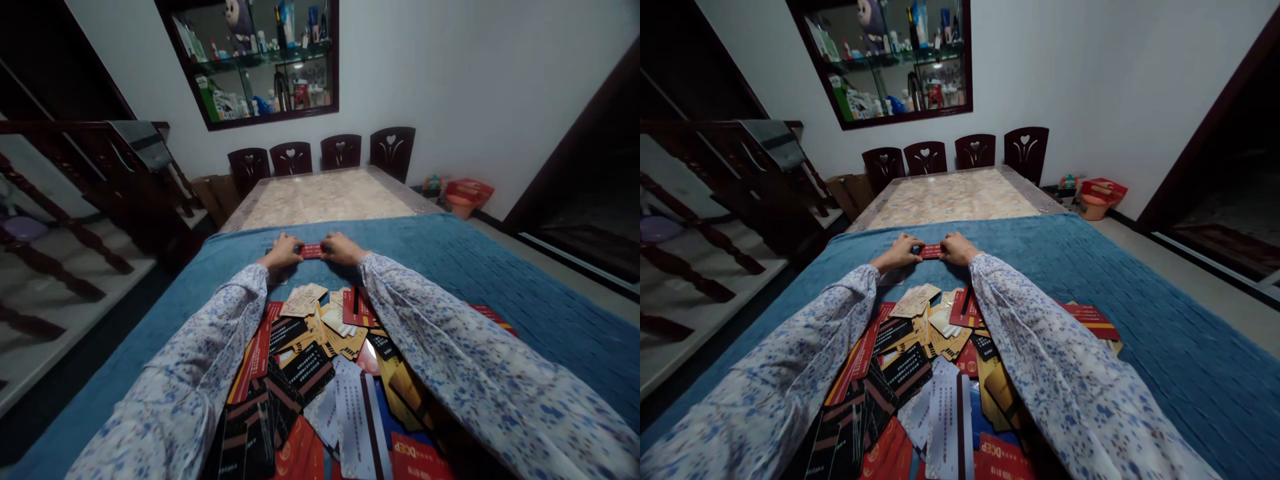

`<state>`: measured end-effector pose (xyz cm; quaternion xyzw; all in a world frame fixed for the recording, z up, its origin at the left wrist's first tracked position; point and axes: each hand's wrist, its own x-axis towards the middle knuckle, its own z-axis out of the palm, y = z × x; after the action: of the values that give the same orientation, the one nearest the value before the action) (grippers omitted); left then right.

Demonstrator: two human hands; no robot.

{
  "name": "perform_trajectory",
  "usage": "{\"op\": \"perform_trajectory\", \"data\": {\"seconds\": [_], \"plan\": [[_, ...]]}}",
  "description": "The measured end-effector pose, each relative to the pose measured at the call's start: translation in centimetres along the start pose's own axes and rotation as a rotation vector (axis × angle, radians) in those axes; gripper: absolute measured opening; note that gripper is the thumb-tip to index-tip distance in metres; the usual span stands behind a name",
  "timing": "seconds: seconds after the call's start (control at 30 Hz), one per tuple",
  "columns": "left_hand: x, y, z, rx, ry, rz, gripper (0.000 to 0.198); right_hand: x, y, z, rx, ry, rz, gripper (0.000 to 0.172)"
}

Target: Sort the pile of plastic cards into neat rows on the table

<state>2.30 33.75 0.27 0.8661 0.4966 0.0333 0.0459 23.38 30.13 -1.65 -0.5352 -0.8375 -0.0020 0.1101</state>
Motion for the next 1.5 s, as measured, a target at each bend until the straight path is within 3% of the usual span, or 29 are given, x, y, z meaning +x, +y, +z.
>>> {"op": "perform_trajectory", "data": {"seconds": [0.27, 0.7, 0.87, 1.23, 1.33, 1.5], "plan": [[0.9, -0.4, 0.2, 0.009, -0.037, 0.008, 0.049, 0.3, 0.3, 0.5, 0.046, -0.012, 0.040, 0.030], [0.7, 0.0, 0.3, 0.018, -0.040, -0.041, 0.047, 1.0, 0.7, 1.5, 0.095, -0.003, 0.097, 0.032], [0.1, 0.4, 0.2, 0.036, -0.038, -0.036, 0.037, 1.0, 0.6, 1.4, 0.073, -0.021, 0.098, 0.032], [-3.5, 2.5, 0.1, 0.095, 0.054, 0.019, 0.030, -0.7, -0.8, 0.5, 0.044, 0.044, 0.095, 0.043], [-5.4, 3.4, 0.2, 0.102, 0.047, 0.050, 0.033, -1.5, -1.9, -0.1, 0.057, 0.054, 0.020, 0.037], [-9.8, 5.4, 0.3, 0.162, -0.039, 0.082, 0.047, -2.7, -4.4, -0.8, 0.104, -0.036, -0.212, 0.027]]}}
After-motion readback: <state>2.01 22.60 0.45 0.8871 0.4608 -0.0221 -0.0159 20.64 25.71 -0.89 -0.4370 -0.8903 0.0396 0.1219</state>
